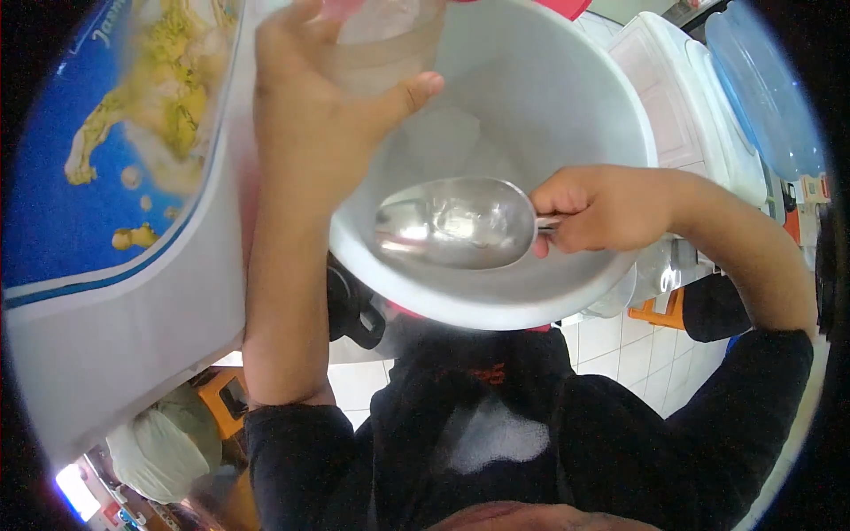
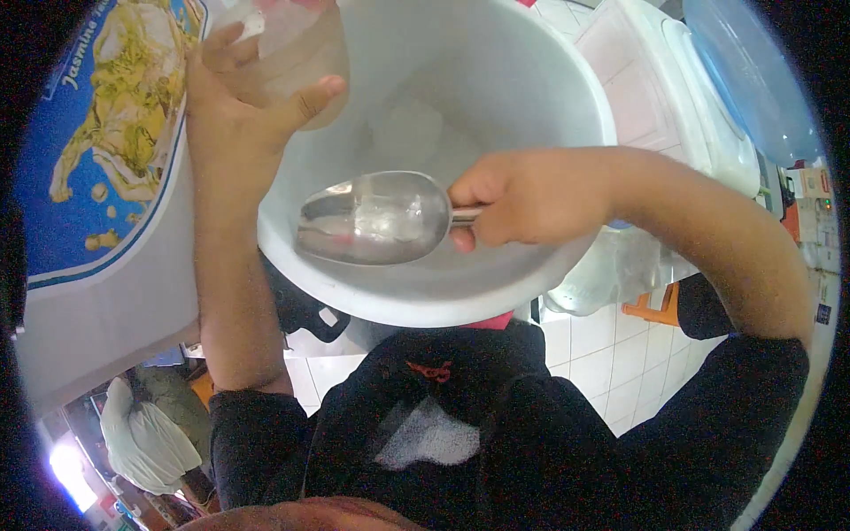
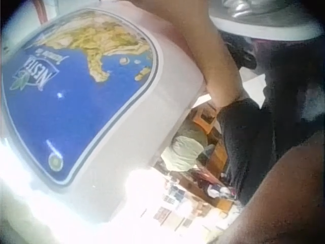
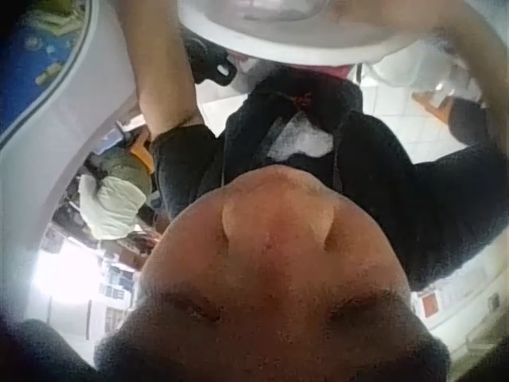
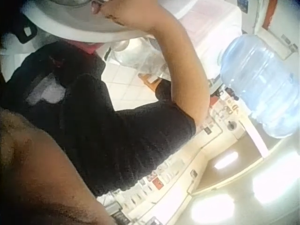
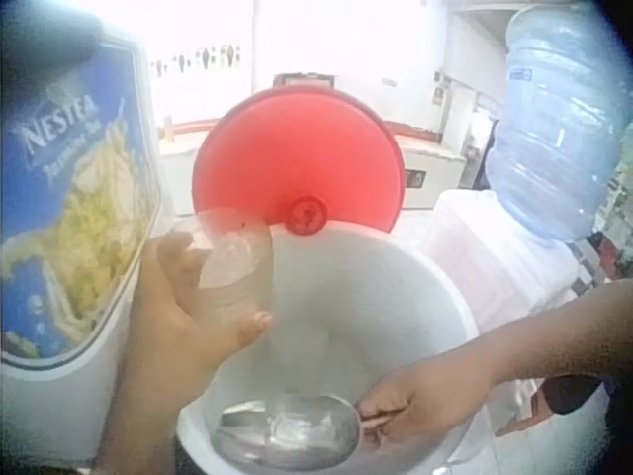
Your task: Assembling cardboard food boxes for packaging.
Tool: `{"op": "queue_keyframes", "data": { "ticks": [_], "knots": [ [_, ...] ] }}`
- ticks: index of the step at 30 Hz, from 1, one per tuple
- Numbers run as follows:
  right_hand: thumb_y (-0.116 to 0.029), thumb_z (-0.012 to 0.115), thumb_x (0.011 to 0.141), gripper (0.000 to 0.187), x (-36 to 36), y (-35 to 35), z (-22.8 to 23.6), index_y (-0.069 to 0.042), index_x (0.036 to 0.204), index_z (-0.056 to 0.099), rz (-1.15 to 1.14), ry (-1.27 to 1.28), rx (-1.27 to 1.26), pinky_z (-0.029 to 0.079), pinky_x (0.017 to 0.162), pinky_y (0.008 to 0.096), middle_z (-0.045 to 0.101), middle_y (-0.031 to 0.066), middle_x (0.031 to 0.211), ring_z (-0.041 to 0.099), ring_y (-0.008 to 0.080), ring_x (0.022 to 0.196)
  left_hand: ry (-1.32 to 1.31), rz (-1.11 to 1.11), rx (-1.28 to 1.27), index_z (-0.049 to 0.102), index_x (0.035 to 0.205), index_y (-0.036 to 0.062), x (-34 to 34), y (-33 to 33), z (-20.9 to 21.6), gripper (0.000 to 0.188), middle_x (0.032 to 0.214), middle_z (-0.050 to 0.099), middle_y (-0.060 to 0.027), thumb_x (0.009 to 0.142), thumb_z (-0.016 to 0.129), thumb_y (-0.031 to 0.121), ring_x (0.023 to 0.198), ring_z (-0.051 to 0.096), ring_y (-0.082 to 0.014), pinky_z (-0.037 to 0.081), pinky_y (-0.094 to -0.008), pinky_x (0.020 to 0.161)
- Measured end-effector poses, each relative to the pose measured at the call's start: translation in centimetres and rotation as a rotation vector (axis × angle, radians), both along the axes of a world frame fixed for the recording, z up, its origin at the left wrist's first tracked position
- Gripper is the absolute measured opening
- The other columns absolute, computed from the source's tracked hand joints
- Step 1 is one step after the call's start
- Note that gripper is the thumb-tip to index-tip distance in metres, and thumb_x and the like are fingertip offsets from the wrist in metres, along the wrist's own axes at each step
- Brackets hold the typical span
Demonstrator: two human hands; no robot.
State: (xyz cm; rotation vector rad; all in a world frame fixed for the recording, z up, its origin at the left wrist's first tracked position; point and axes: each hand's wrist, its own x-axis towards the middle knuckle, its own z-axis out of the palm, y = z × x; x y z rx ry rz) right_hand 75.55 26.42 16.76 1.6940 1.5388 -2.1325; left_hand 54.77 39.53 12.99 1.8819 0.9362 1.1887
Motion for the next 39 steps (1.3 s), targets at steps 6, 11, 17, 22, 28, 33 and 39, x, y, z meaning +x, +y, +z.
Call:
{"op": "queue_keyframes", "data": {
  "ticks": [6,11,17,22,28,33,39],
  "knots": [
    [-0.006,0.052,0.074,0.027,5.2,0.1,6.9,-0.001,0.095,0.069,-0.041,-0.168,0.249,0.03,0.044,0.0217,0.048,-0.007,0.062,0.04,0.002,0.051,-0.006,-0.067,0.143,0.044,0.127,0.0023,-0.1,1.0,-1.4,0.086,0.125,0.06,-0.0212,0.056,0.091,0.014,0.118,0.059,-0.0331,0.047,-0.0391,0.098],
    [-0.005,0.053,0.069,0.017,2.8,1.1,12.8,0.005,0.077,0.065,-0.107,-0.583,0.444,0.033,0.046,0.0256,0.044,-0.0014,0.053,0.038,0.0076,0.046,0.23,-0.151,0.242,0.046,0.126,0.005,-0.5,-0.1,-0.2,0.086,0.122,0.061,-0.0195,0.053,0.09,0.012,0.115,0.059,-0.0376,0.047,-0.0409,0.097],
    [-0.009,0.061,0.074,0.022,0.3,1.6,13.1,0.005,0.089,0.066,0.446,-1.055,1.224,0.049,0.07,0.0349,0.064,0.0165,0.081,0.061,0.0261,0.073,0.315,-0.39,0.181,0.046,0.127,0.0054,-0.3,-0.6,0.3,0.086,0.12,0.062,-0.0202,0.053,0.089,0.013,0.115,0.058,-0.0381,0.047,-0.0412,0.097],
    [-0.011,0.064,0.076,0.022,-1.3,2.0,17.2,0.002,0.093,0.068,0.117,-1.476,0.886,0.051,0.079,0.0355,0.067,0.0173,0.088,0.065,0.0284,0.082,0.251,-0.325,0.142,0.046,0.126,0.0048,-1.8,-0.3,-0.2,0.086,0.121,0.061,-0.0197,0.052,0.089,0.013,0.116,0.057,-0.0388,0.046,-0.0416,0.097],
    [-0.016,0.073,0.075,0.046,2.4,4.9,12.8,-0.004,0.119,0.065,0.406,-1.081,0.965,0.05,0.088,0.0381,0.068,0.0148,0.107,0.065,0.0278,0.098,0.144,-0.297,0.002,0.044,0.131,0.0049,-1.6,-0.3,0.7,0.092,0.131,0.056,-0.0151,0.052,0.092,0.009,0.124,0.053,-0.028,0.042,-0.0375,0.105],
    [-0.036,0.074,0.076,0.067,8.4,14.6,12.0,0.002,0.128,0.055,-0.034,-1.098,1.994,0.046,0.099,0.0414,0.06,0.0252,0.124,0.057,0.0357,0.115,0.036,-0.374,0.061,0.044,0.131,0.0052,-1.2,0.1,0.5,0.094,0.133,0.054,-0.0135,0.051,0.093,0.01,0.125,0.052,-0.0267,0.042,-0.0376,0.106],
    [-0.043,0.09,0.059,0.1,12.5,19.2,8.6,0.001,0.139,0.046,-0.25,-0.68,1.6,0.04,0.106,0.0396,0.051,0.0235,0.139,0.049,0.0325,0.127,-0.039,-0.49,0.082,0.043,0.135,0.0042,-0.9,1.2,0.1,0.097,0.134,0.053,-0.0136,0.052,0.093,0.009,0.125,0.05,-0.0249,0.042,-0.0366,0.105]
  ]
}}
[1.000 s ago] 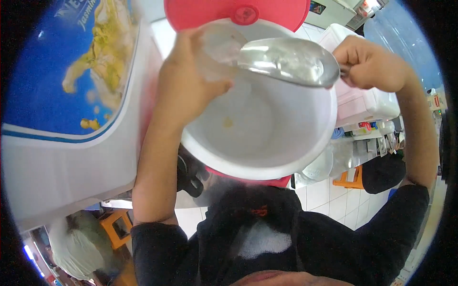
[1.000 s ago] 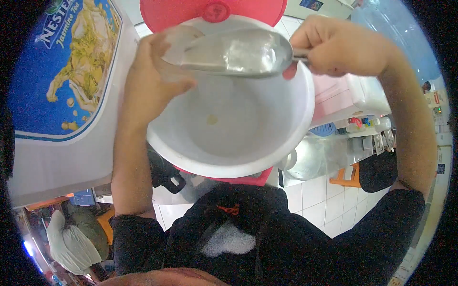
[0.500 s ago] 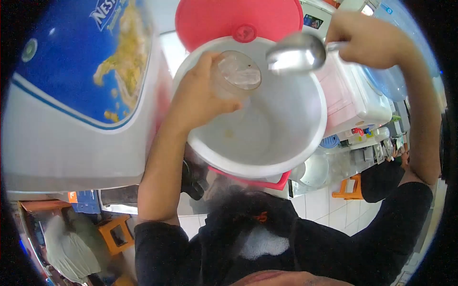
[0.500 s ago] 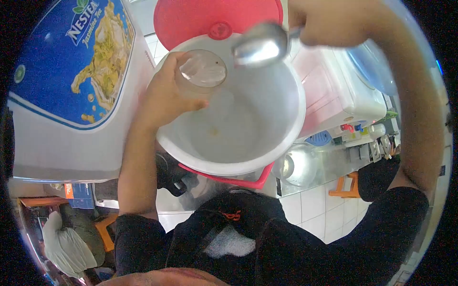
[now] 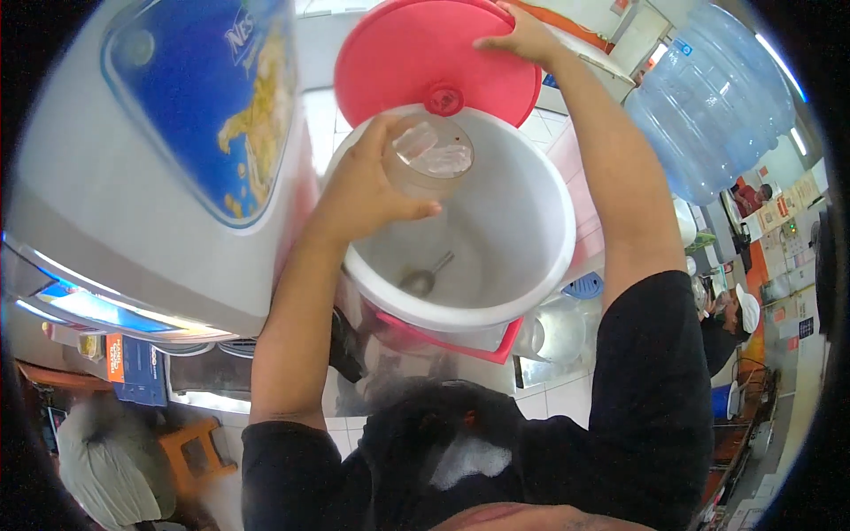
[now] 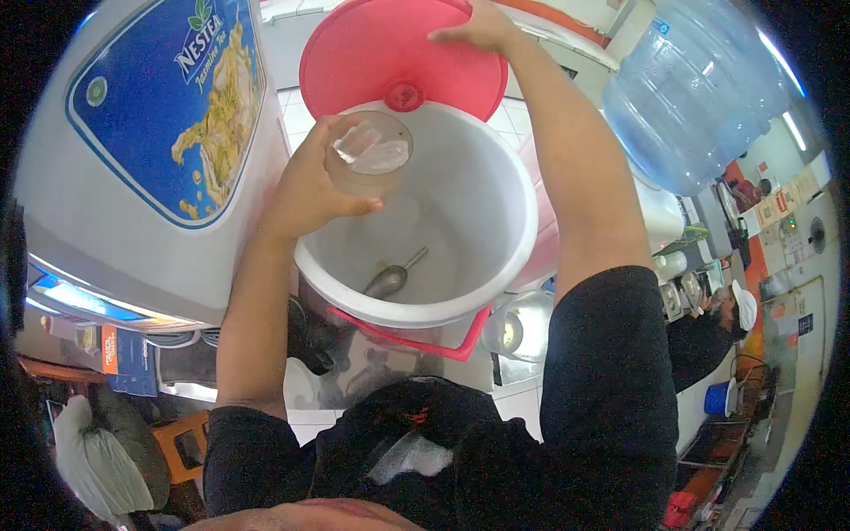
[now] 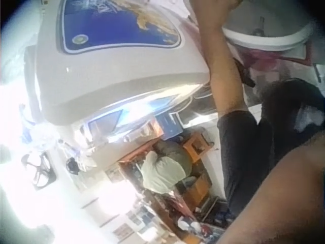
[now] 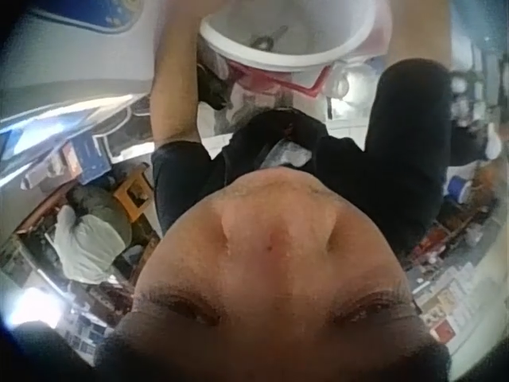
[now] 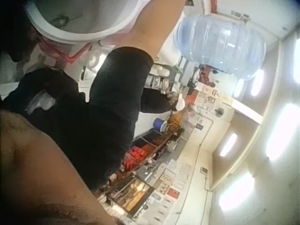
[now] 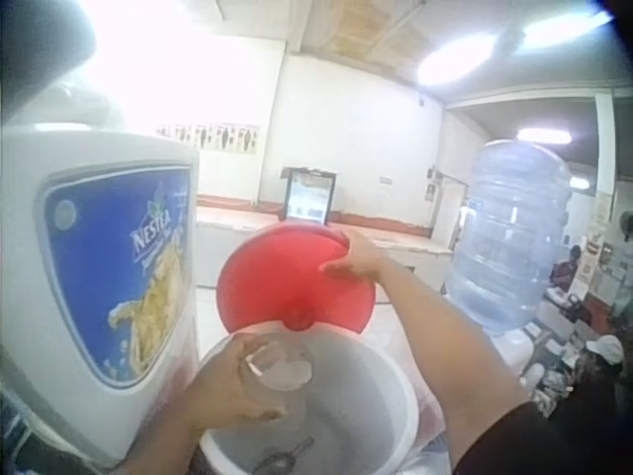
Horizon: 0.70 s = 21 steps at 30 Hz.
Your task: Assembling cardboard food boxes for packaging.
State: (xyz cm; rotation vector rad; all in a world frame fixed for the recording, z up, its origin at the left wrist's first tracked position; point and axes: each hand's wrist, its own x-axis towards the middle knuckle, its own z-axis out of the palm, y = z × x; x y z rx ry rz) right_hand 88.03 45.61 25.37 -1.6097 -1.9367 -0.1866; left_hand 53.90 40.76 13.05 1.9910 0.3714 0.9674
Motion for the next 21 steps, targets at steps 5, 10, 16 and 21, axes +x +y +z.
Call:
{"op": "queue_keyframes", "data": {
  "ticks": [5,10,16,21],
  "knots": [
    [-0.039,0.089,0.064,0.082,-5.4,-8.0,2.8,-0.001,0.128,0.054,-0.323,0.004,0.105,0.045,0.096,0.0359,0.062,0.0166,0.117,0.059,0.0262,0.108,-0.13,-0.097,-0.192,0.043,0.135,0.0041,-1.2,-0.2,-0.3,0.097,0.132,0.053,-0.0126,0.053,0.093,0.012,0.125,0.049,-0.0227,0.042,-0.0374,0.104],
    [-0.024,0.084,0.079,0.05,-2.2,-16.2,3.2,0.007,0.109,0.06,-0.133,0.62,0.379,0.052,0.084,0.0324,0.067,0.0156,0.105,0.065,0.0183,0.093,-0.359,-0.021,0.002,0.049,0.131,0.0041,-1.2,-0.5,0.1,0.089,0.124,0.058,-0.0111,0.055,0.093,0.023,0.115,0.056,-0.0222,0.047,-0.0351,0.098],
    [-0.016,0.078,0.085,0.045,2.1,-22.3,-0.1,0.01,0.115,0.056,-0.139,0.87,0.546,0.052,0.088,0.034,0.065,0.0164,0.111,0.064,0.0209,0.099,-0.57,-0.218,-0.267,0.047,0.132,-0.0006,-3.5,-6.1,4.7,0.095,0.124,0.057,-0.0113,0.057,0.092,0.034,0.116,0.055,-0.0227,0.046,-0.0357,0.098],
    [-0.025,0.063,0.096,0.048,1.0,-26.3,-2.2,0.007,0.129,0.05,-0.034,1.23,0.585,0.048,0.1,0.0408,0.059,0.0168,0.129,0.059,0.0253,0.116,-0.574,-0.089,-0.198,0.045,0.135,-0.0019,-4.3,-9.1,5.8,0.101,0.122,0.057,-0.0115,0.056,0.091,0.041,0.113,0.056,-0.0223,0.047,-0.0354,0.095]
  ]
}}
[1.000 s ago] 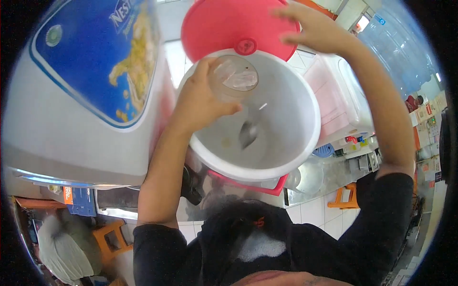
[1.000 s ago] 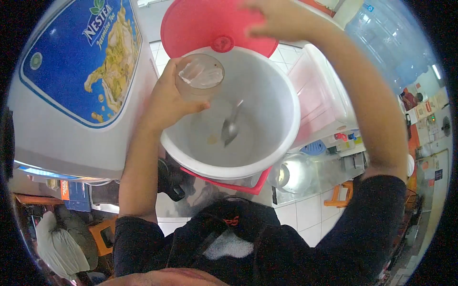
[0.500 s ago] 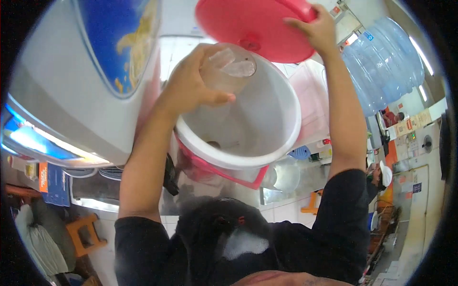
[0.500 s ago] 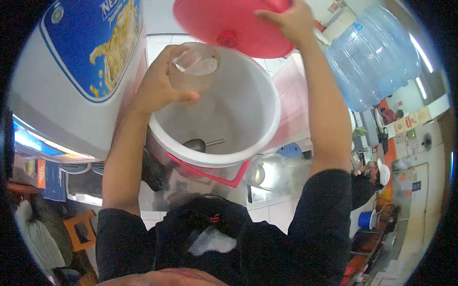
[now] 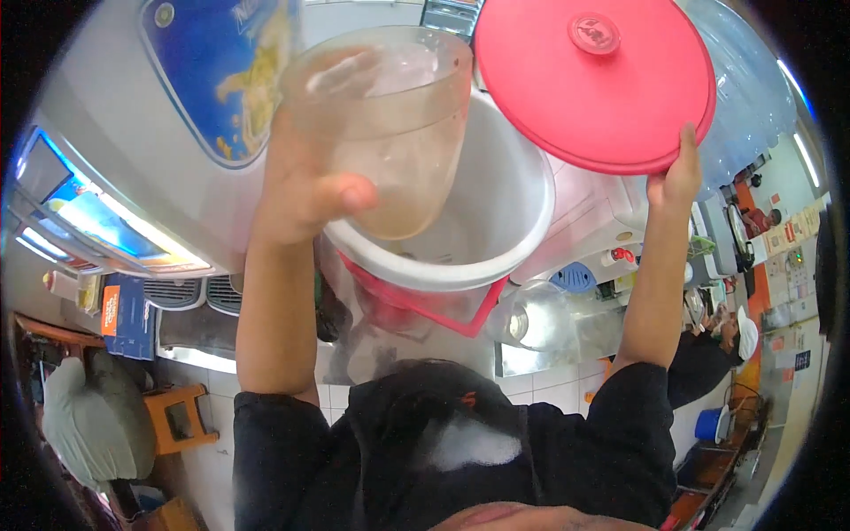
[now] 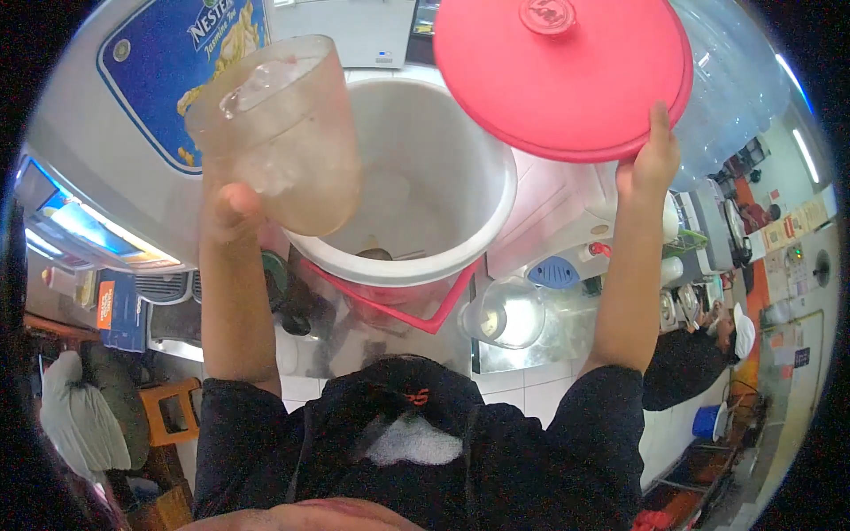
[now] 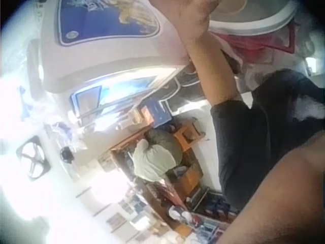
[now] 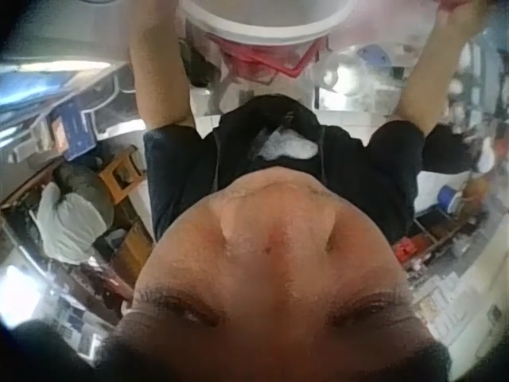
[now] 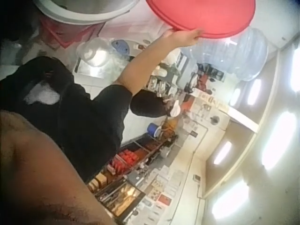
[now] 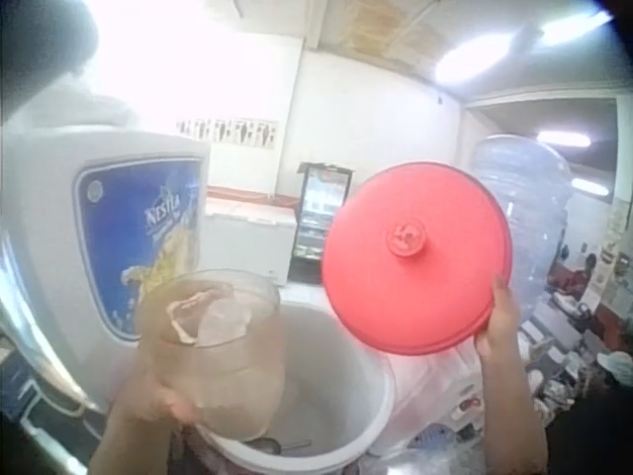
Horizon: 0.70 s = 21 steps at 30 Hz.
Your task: Assembling cardboard food boxes for packaging.
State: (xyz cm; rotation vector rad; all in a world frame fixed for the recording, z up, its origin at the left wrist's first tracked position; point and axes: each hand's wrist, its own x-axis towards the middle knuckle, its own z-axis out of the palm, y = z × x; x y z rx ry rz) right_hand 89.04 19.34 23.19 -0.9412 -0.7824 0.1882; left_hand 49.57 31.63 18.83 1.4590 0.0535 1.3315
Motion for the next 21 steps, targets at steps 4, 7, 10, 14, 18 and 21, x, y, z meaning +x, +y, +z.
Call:
{"op": "queue_keyframes", "data": {
  "ticks": [4,7,10,14,18,21],
  "knots": [
    [-0.031,0.056,0.099,0.055,-2.6,-1.4,-3.2,0.003,0.139,0.042,0.205,0.321,-0.111,0.042,0.108,0.0438,0.052,0.0167,0.139,0.053,0.0269,0.126,0.071,0.123,-0.052,0.044,0.135,-0.0029,1.7,-4.0,2.0,0.103,0.124,0.056,-0.0124,0.055,0.091,0.043,0.114,0.055,-0.0229,0.046,-0.0357,0.095],
    [-0.032,0.053,0.1,0.051,-4.4,-1.2,-6.7,-0.001,0.14,0.043,0.414,0.462,-0.216,0.039,0.109,0.0431,0.053,0.013,0.139,0.052,0.0249,0.127,0.009,0.175,0.015,0.044,0.135,-0.0033,3.6,-6.8,2.3,0.103,0.127,0.054,-0.0135,0.055,0.09,0.043,0.115,0.054,-0.0236,0.046,-0.0365,0.096],
    [-0.032,0.051,0.101,0.047,-4.7,-0.8,-9.7,-0.003,0.138,0.046,0.565,0.544,-0.239,0.041,0.108,0.042,0.057,0.0122,0.134,0.054,0.0247,0.123,0.045,0.138,0.026,0.043,0.136,-0.0029,6.5,-9.3,2.9,0.105,0.128,0.053,-0.0144,0.055,0.091,0.043,0.116,0.054,-0.0244,0.046,-0.0377,0.096],
    [-0.039,0.055,0.098,0.049,-4.2,-0.6,-12.4,-0.004,0.132,0.05,0.69,0.472,-0.384,0.046,0.096,0.0401,0.062,0.0079,0.12,0.06,0.0217,0.106,0.1,0.086,-0.014,0.042,0.137,-0.0022,11.2,-12.5,1.7,0.107,0.129,0.053,-0.0146,0.055,0.092,0.045,0.116,0.054,-0.0247,0.046,-0.0381,0.096],
    [-0.053,0.058,0.093,0.075,-2.1,-5.9,-13.9,-0.003,0.145,0.039,0.63,-0.046,-0.428,0.041,0.101,0.0393,0.053,0.0118,0.134,0.05,0.021,0.121,0.164,0.016,0.009,0.041,0.137,-0.0031,16.8,-15.2,0.3,0.108,0.129,0.053,-0.0155,0.056,0.092,0.046,0.118,0.054,-0.0264,0.046,-0.0386,0.097],
    [-0.054,0.074,0.081,0.098,-0.6,-12.6,-11.3,-0.004,0.151,0.027,0.9,-0.007,-0.048,0.037,0.106,0.0391,0.045,0.0128,0.142,0.045,0.0229,0.127,0.206,-0.043,-0.014,0.039,0.137,-0.004,22.1,-18.3,-1.5,0.108,0.13,0.052,-0.0161,0.058,0.091,0.047,0.119,0.053,-0.0275,0.045,-0.0395,0.099]
  ]
}}
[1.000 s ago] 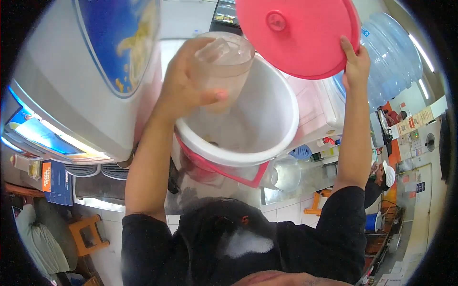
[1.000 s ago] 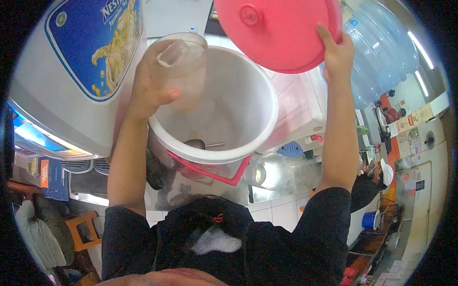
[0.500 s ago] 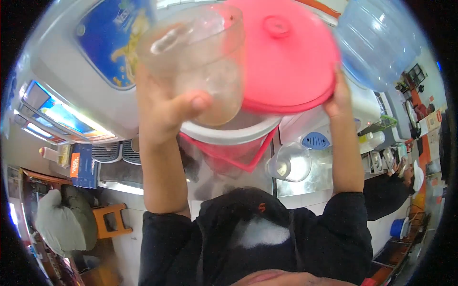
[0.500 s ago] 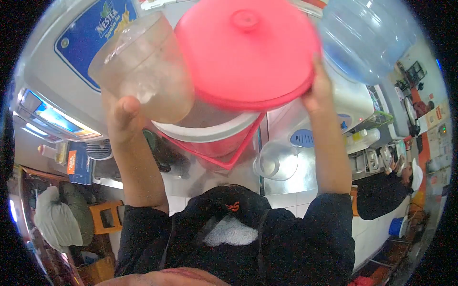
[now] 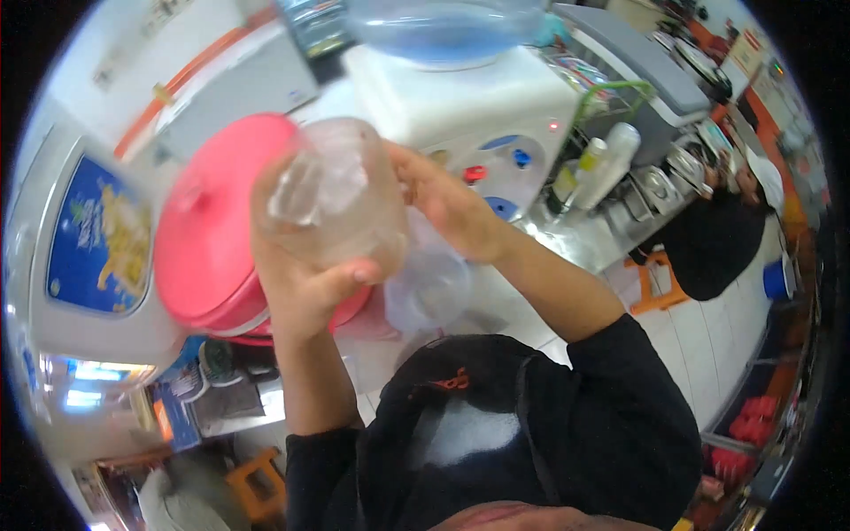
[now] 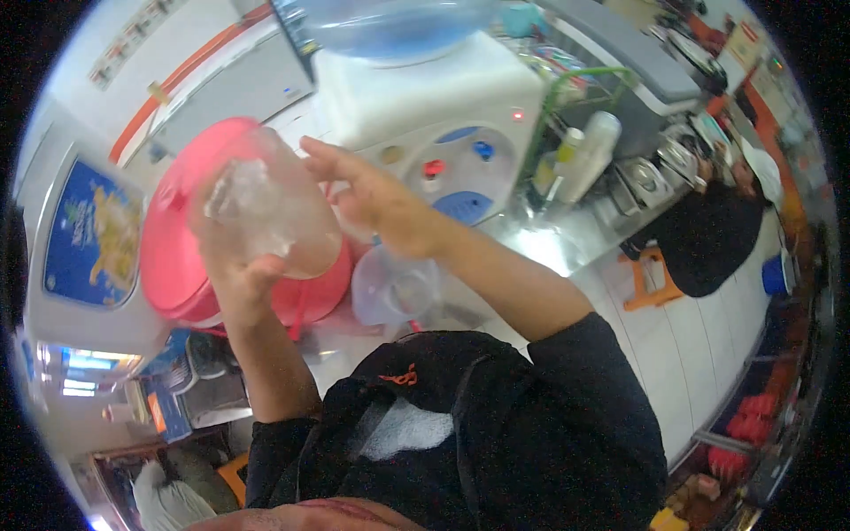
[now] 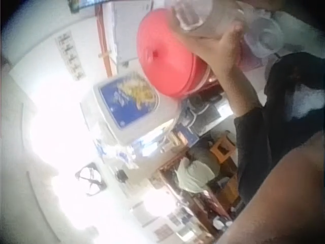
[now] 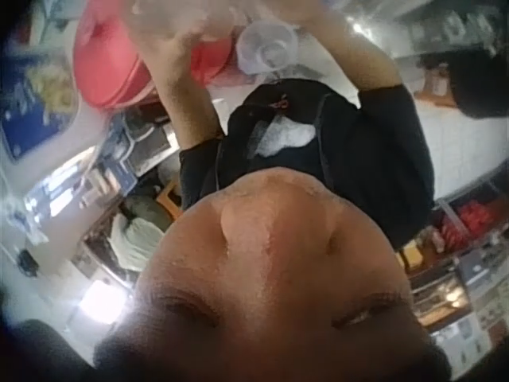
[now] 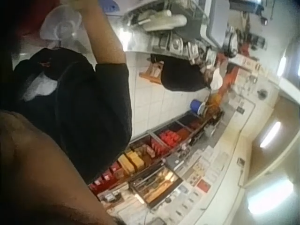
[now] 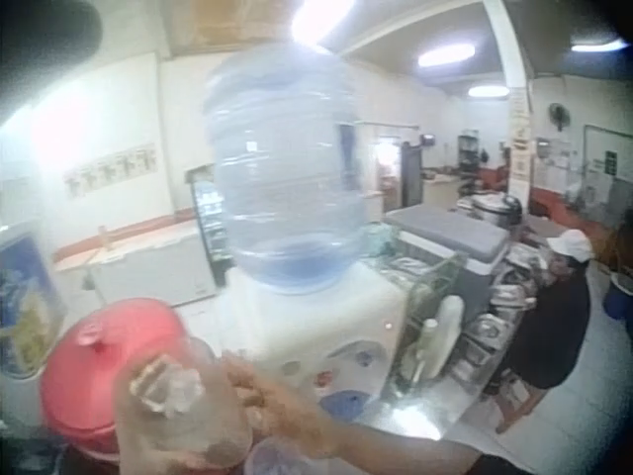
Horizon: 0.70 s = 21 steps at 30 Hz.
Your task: Assembling cardboard food boxes for packaging.
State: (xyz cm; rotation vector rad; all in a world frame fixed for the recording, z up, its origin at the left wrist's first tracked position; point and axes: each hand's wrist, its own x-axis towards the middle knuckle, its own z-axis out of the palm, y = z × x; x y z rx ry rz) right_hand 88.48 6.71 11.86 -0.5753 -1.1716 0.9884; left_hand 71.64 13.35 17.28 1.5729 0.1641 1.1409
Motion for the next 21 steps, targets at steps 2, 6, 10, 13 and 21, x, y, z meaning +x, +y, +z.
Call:
{"op": "queue_keyframes", "data": {
  "ticks": [2,6,10,13,21],
  "knots": [
    [-0.049,0.082,0.073,0.105,1.6,-4.2,0.0,-0.004,0.151,0.028,-0.146,-0.082,0.044,0.036,0.107,0.0388,0.044,0.0124,0.143,0.044,0.0226,0.128,0.01,-0.068,-0.039,0.038,0.137,-0.0043,4.2,-2.3,-1.7,0.108,0.13,0.051,-0.0163,0.059,0.091,0.048,0.12,0.052,-0.0278,0.045,-0.0401,0.1],
    [-0.034,0.096,0.055,0.115,6.7,-9.4,-3.5,-0.004,0.146,0.032,-0.453,-0.218,-0.187,0.034,0.108,0.0378,0.045,0.0122,0.138,0.043,0.0221,0.128,0.255,-0.128,0.265,0.039,0.138,0.0004,9.1,-3.8,-7.3,0.092,0.132,0.048,-0.0188,0.07,0.085,0.043,0.126,0.046,-0.034,0.038,-0.0463,0.104],
    [-0.029,0.094,0.057,0.106,10.9,-13.2,-11.4,-0.003,0.142,0.036,-0.667,-0.23,-0.288,0.035,0.108,0.0378,0.046,0.013,0.134,0.046,0.0239,0.127,0.59,0.296,0.918,0.042,0.14,0.0063,13.9,-4.0,-5.5,0.08,0.139,0.044,-0.0204,0.078,0.077,0.043,0.132,0.04,-0.0385,0.031,-0.0499,0.109],
    [-0.024,0.094,0.056,0.105,12.0,-13.7,-15.0,-0.002,0.141,0.036,-0.847,-0.229,-0.419,0.036,0.107,0.0381,0.047,0.0148,0.133,0.046,0.0245,0.127,0.639,0.458,1.269,0.041,0.145,0.0196,17.8,-2.9,-2.8,0.089,0.142,0.043,-0.0176,0.068,0.081,0.04,0.132,0.038,-0.0381,0.032,-0.0511,0.108],
    [-0.021,0.093,0.055,0.097,15.8,-9.4,-21.3,-0.001,0.134,0.04,-1.011,-0.414,-0.417,0.04,0.104,0.0383,0.053,0.0136,0.126,0.051,0.0271,0.12,0.743,0.479,1.485,0.04,0.146,0.0322,23.4,-2.1,-3.8,0.1,0.146,0.04,-0.0144,0.057,0.086,0.04,0.129,0.042,-0.0353,0.036,-0.0499,0.104]
  ]
}}
